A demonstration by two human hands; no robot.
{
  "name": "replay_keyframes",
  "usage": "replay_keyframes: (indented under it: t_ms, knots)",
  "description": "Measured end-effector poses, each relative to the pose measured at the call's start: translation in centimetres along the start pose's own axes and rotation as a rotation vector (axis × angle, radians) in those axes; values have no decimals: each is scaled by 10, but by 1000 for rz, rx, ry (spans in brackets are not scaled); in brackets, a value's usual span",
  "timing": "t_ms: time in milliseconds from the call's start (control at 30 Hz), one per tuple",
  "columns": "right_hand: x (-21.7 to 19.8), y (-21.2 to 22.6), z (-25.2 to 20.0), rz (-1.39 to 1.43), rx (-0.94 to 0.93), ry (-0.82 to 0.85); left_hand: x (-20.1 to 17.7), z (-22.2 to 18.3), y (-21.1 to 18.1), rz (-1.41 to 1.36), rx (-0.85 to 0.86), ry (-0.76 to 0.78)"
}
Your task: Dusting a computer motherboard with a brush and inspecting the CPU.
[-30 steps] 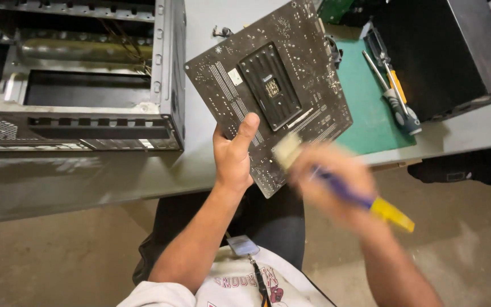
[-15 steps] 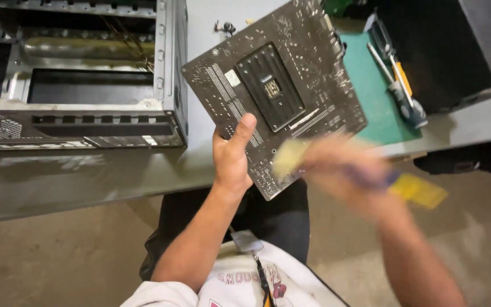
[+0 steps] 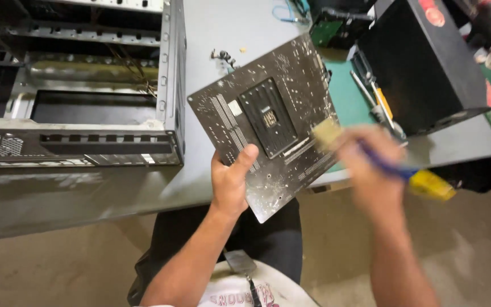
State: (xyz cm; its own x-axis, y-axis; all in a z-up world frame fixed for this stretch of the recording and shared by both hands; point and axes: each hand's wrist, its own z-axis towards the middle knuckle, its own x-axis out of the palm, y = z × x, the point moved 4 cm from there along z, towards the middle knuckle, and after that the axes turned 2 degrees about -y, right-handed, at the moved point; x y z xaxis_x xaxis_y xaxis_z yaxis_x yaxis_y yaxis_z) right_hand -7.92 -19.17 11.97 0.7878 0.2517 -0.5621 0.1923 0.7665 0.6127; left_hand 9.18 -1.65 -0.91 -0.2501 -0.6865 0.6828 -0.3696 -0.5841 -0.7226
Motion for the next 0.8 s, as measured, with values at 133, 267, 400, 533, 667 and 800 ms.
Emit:
replay_keyframes:
  t_ms: [133,267,400,533,667,800]
  knots:
    - [29,60,-30,491,139,296,13,-3,-3,40,4,29]
    - [5,-25,-4,319,383,-234,-8,-4,9,47,60,79]
    - [29,45,-29,170,294,173,-3,-1,18,105,157,119]
    - [24,0,-18,394,173,147,-2,-11,-4,143,181,128]
    - [-4,13,-4,334,313,-19,16,-29,-26,140,226,220]
    - [-5,65,9,40,266,204,30,-41,-31,219,134,197]
